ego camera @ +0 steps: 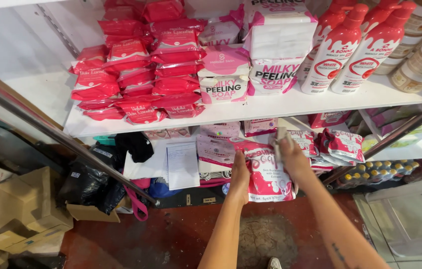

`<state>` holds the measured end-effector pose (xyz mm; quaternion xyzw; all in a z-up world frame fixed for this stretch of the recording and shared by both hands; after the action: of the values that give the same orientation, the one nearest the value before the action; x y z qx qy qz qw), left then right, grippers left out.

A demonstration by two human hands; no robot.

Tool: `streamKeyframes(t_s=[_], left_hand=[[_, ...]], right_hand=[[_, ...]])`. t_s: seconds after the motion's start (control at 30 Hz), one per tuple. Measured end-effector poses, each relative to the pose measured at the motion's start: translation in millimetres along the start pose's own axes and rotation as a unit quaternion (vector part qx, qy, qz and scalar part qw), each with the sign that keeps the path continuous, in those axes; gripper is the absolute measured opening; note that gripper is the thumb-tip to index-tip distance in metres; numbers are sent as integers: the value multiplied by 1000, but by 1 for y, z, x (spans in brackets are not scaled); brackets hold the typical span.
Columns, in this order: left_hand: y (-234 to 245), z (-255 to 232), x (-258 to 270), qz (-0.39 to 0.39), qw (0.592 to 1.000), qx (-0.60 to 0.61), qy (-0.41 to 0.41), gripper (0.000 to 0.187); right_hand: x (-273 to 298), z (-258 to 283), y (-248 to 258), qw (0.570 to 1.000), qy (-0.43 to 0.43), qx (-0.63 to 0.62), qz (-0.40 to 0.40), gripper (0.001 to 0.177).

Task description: The person wipes the surface of individual soap packets with a cloth and places them back on the shelf. The person handles multiple packets of 'Milky Peeling Soap' and 'Sea Buckthorn Soap' one by one, cleaning them before restocking them on the shelf.

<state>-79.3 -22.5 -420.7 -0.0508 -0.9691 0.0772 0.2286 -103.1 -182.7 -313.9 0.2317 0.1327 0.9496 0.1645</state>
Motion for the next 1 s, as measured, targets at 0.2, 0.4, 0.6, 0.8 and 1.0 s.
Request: streamKeyframes(t_s=[0.2,0.4,0.6,0.8,1.0], left_hand=[[-1,-59,51,71,996,57,26,85],[-10,-62,38,17,996,-23,-83,100],[-2,-58,41,-160,935,-268,-169,86],[-29,-9,26,251,917,308,29,82],[-25,8,32,206,906,273,-247,64]], right_hand=[[-45,-105,9,800,-117,-561,179,59],[-27,-148,-21,736,-111,-632,216,67],[4,-52,4,811,-75,-562,148,58],[65,18,-28,942,307,138,-2,63],[134,17,-78,816,413,403,-30,62]])
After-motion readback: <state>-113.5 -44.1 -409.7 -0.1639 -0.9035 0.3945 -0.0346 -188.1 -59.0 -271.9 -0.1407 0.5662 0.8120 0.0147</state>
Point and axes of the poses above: each hand's wrist, its own x-axis away from the middle knuckle, its own y-axis out of the back of the hand, z = x × y, the point moved 5 cm from there along -x, towards the middle knuckle, and after that the axes turned 13 degrees about -x, right-handed, at the moved point
